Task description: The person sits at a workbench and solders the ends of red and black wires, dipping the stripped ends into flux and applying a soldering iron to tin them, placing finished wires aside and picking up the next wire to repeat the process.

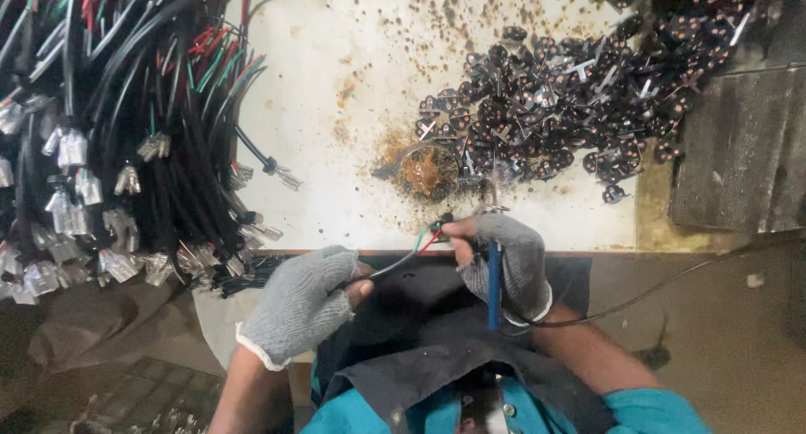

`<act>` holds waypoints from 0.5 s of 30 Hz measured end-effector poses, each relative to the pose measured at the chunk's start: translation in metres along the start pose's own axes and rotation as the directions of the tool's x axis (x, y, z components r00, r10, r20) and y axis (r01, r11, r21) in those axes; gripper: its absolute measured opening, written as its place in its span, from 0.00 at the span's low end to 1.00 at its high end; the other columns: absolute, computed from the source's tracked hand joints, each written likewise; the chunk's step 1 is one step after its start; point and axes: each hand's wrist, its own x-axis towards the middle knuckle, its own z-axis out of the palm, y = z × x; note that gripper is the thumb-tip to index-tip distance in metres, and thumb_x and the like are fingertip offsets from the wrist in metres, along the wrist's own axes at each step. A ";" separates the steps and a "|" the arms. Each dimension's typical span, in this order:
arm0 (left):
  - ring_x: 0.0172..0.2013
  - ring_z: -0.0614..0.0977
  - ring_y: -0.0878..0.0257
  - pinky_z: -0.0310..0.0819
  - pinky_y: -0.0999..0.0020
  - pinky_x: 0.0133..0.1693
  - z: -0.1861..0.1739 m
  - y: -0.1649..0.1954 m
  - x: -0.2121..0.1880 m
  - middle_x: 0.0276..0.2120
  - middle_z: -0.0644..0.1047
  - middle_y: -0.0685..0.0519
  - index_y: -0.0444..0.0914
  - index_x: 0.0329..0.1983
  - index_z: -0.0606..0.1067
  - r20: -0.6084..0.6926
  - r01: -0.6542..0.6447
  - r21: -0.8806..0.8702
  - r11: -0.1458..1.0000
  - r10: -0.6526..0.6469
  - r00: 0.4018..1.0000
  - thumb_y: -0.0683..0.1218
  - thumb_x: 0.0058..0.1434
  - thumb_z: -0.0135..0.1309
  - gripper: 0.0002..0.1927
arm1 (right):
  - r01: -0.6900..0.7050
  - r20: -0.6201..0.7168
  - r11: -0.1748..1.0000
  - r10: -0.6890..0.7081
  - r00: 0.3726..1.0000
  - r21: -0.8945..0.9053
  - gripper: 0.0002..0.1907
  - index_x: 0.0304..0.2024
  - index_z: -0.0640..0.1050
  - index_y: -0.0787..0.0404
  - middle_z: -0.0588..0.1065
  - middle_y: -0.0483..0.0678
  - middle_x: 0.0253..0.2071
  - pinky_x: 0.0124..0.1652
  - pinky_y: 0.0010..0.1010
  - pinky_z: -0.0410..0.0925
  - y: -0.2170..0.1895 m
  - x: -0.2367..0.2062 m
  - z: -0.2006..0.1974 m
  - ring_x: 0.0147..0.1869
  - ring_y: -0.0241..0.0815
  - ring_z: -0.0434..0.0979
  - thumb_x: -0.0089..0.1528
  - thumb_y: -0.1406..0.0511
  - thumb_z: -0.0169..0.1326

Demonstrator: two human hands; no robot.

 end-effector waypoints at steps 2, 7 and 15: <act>0.32 0.82 0.50 0.74 0.57 0.33 -0.013 0.008 0.002 0.29 0.78 0.50 0.46 0.39 0.83 -0.118 -0.045 -0.005 0.999 0.044 0.992 0.48 0.56 0.63 0.08 | -0.079 -0.049 0.994 0.083 0.995 0.069 0.05 0.39 0.82 0.61 0.81 0.48 0.32 0.33 0.29 0.71 -0.003 0.000 -0.005 0.31 0.42 0.80 0.59 0.70 0.60; 0.46 0.79 0.51 0.70 0.53 0.46 -0.074 0.093 0.070 0.46 0.78 0.52 0.45 0.55 0.80 -0.532 -0.133 0.626 0.769 0.545 0.648 0.49 0.59 0.69 0.20 | 0.054 -0.112 0.997 -0.061 0.992 -0.063 0.06 0.37 0.82 0.61 0.80 0.48 0.32 0.39 0.31 0.70 0.000 -0.002 -0.016 0.36 0.41 0.80 0.59 0.65 0.61; 0.53 0.78 0.51 0.73 0.55 0.52 0.056 0.211 0.035 0.51 0.75 0.50 0.44 0.48 0.75 -0.035 -0.913 -0.038 0.405 0.913 0.407 0.54 0.57 0.68 0.20 | -0.097 -0.176 0.953 0.152 0.973 0.287 0.17 0.43 0.75 0.61 0.80 0.47 0.35 0.40 0.29 0.72 -0.030 -0.003 -0.021 0.38 0.36 0.80 0.59 0.58 0.61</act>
